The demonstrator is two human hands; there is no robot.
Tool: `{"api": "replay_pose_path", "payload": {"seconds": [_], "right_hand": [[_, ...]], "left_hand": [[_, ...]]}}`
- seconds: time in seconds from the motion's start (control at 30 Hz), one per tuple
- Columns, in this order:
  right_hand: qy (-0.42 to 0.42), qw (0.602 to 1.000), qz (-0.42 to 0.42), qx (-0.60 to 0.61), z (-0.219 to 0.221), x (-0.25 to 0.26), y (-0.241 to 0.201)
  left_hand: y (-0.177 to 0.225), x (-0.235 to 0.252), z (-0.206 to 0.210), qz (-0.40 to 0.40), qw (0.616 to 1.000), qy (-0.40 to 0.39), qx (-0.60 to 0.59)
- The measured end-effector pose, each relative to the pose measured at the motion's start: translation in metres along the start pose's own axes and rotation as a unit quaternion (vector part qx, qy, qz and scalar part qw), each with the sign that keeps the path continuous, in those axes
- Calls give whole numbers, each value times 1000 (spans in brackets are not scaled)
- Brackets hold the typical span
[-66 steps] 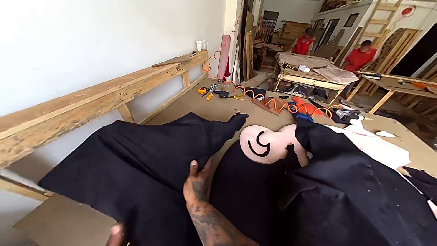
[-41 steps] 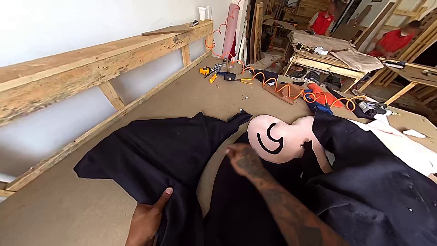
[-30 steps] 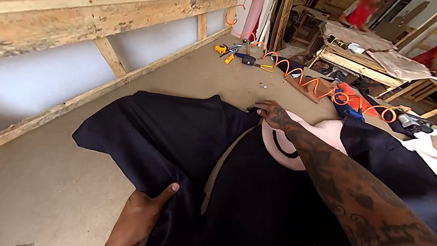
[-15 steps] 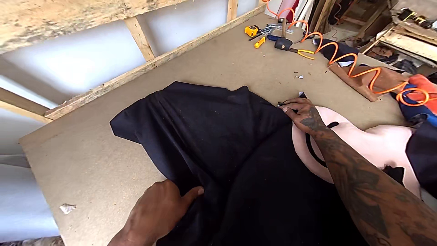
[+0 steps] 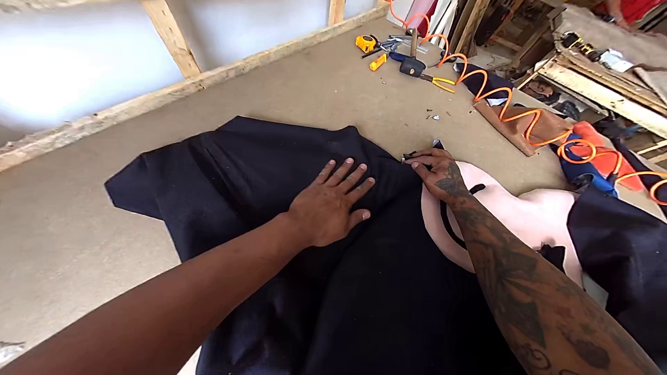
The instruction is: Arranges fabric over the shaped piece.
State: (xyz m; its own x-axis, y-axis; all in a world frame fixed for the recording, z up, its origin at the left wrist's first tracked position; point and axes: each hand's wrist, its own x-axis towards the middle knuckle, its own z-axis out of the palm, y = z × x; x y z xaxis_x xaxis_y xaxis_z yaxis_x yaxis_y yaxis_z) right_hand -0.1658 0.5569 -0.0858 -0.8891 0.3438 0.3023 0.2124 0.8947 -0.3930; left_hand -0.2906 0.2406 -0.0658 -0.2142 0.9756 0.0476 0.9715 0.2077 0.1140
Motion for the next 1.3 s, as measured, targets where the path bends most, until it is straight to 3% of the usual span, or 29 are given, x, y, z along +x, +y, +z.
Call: {"api": "replay_pose_path", "payload": {"seconds": [0.1, 0.27, 0.37, 0.43, 0.5, 0.57, 0.63, 0.83, 0.97, 1.07, 1.17, 1.3], "right_hand": [[-1, 999, 13, 52, -6, 2, 2], [98, 964, 147, 199, -15, 1, 1], [111, 953, 168, 228, -16, 1, 4], [66, 971, 138, 183, -21, 4, 6], [-10, 997, 49, 66, -30, 7, 11], [-57, 997, -36, -30, -34, 8, 19], [-50, 993, -77, -74, -30, 3, 27], [25, 995, -54, -79, -15, -1, 28], [28, 995, -49, -87, -13, 3, 29], [25, 995, -49, -88, -13, 5, 28], [28, 994, -57, -91, -10, 3, 30], [34, 994, -49, -87, -10, 6, 28]], "left_hand": [[-1, -2, -1, 2, 1000, 8, 11], [-5, -1, 0, 20, 1000, 0, 9], [-6, -2, 1, 27, 1000, 0, 10], [-6, -1, 1, 27, 1000, 4, 16], [-4, -1, 3, 28, 999, 9, 15], [-5, -2, 5, 27, 999, 14, 11], [-8, -2, 4, 24, 1000, 6, 13], [-2, 1, 3, 19, 999, 28, -1], [-7, 61, 5, 7, 989, 127, -73], [6, 112, 3, -43, 993, 47, -100], [26, 127, -1, -94, 991, -13, -99], [32, 127, 0, -101, 991, -3, -92]]}}
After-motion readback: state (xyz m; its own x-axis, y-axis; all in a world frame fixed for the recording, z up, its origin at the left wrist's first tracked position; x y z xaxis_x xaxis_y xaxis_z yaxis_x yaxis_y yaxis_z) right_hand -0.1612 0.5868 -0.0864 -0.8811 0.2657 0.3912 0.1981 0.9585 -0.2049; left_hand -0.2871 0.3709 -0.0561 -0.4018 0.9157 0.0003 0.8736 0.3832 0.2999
